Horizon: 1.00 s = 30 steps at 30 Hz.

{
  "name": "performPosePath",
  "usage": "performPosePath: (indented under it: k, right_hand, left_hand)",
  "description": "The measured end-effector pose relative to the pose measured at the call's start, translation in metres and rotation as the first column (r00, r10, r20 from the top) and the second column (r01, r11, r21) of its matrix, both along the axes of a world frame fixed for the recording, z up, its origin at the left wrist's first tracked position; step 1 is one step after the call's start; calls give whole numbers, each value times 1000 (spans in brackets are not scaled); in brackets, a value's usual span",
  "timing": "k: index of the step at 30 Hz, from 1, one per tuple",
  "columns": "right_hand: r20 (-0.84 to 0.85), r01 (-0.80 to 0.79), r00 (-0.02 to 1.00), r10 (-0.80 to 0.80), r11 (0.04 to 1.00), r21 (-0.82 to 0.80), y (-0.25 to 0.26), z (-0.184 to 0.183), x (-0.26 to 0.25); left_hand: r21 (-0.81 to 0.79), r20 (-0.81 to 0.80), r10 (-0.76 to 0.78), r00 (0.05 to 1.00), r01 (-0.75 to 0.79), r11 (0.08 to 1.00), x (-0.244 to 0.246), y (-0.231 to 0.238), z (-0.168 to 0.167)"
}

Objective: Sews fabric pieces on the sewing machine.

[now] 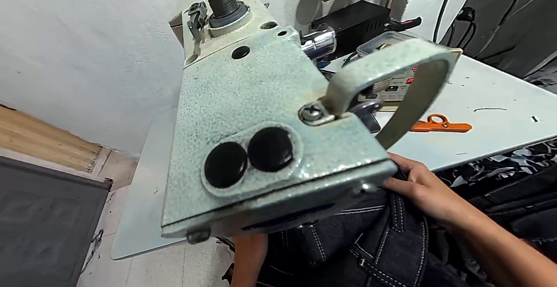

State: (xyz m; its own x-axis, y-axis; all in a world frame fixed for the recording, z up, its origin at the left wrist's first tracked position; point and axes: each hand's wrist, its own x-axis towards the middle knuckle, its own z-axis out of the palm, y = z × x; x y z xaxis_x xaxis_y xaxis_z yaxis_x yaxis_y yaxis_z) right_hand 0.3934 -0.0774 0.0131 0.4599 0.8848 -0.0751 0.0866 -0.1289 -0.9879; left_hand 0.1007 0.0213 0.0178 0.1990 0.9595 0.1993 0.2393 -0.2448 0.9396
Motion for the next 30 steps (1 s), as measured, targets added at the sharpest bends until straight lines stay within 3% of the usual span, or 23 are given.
performPosePath:
  k: [7,12,17,19,22,25,28,30]
  right_hand:
    - [43,-2,999,1,1000,9,-2,4,-4]
    - [55,-27,998,27,1000,11,-2,2,-2]
    - [132,-58,990,54,998,22,-1,-1,-3]
    - [141,-70,988,65,997,29,1,2,-1]
    - [184,-128,975,123,992,14,1,3,3]
    - [385,-122,916,116,992,-7,-2,4,3]
    - [654,-60,756,33,998,19,-12,7,0]
    - [791,-8,609,-54,997,74,-22,7,-5]
  left_hand:
    - [7,10,-4,1000,4,1000,-4,0,1]
    - [-87,26,24,999,-21,996,-1,-5,14]
    - [-13,80,-65,995,66,998,-23,5,-18]
    - [-5,45,-101,994,101,995,-30,10,-22]
    - [6,-158,-64,985,65,998,-29,5,1]
    - [148,-453,27,891,45,988,-29,-4,30]
    - [406,-514,135,847,101,908,-37,-11,40]
    - [482,-499,142,855,137,865,-38,-15,47]
